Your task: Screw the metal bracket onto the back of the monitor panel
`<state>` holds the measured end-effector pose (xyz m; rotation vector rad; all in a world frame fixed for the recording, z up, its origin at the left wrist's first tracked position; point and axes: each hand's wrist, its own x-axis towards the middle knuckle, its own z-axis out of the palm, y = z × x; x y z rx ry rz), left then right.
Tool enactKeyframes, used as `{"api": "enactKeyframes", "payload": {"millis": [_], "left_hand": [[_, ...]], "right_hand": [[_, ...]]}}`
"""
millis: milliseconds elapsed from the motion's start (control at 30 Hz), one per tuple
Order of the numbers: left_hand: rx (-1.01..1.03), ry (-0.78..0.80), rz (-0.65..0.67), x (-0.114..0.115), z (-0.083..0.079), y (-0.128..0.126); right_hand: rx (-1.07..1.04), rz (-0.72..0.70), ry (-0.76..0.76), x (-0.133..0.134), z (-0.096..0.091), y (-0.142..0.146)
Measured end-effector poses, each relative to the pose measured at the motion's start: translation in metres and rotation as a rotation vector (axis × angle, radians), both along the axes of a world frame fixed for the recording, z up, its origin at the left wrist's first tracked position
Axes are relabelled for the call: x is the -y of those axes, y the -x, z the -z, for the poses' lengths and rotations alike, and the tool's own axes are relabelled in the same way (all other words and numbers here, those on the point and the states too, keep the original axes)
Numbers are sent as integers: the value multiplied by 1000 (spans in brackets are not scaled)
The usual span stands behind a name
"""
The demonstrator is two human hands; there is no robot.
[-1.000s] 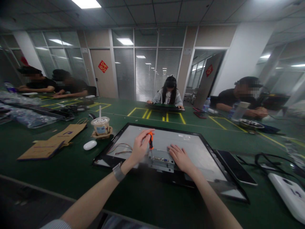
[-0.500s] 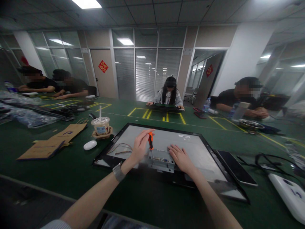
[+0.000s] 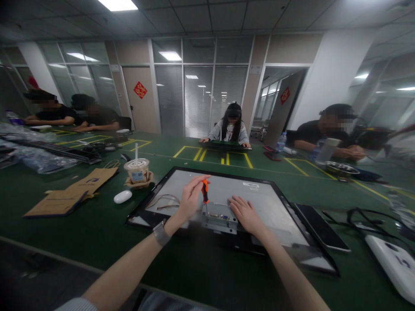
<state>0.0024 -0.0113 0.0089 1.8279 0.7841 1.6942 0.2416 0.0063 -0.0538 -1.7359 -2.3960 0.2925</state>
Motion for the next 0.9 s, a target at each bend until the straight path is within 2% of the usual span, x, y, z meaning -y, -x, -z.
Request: {"api": "enactKeyframes", "payload": {"millis": [233, 467, 733, 900], "left_hand": [[0, -21, 11, 0, -1, 0], [-55, -74, -90, 0, 1, -2], [-40, -33, 23, 0, 2, -3], [-32, -62, -72, 0, 1, -3]], "right_hand": [[5, -1, -3, -1, 2, 0], [8, -10, -13, -2, 3, -1], [8, -8, -5, -2, 4, -1], [-1, -2, -1, 0, 3, -1]]}}
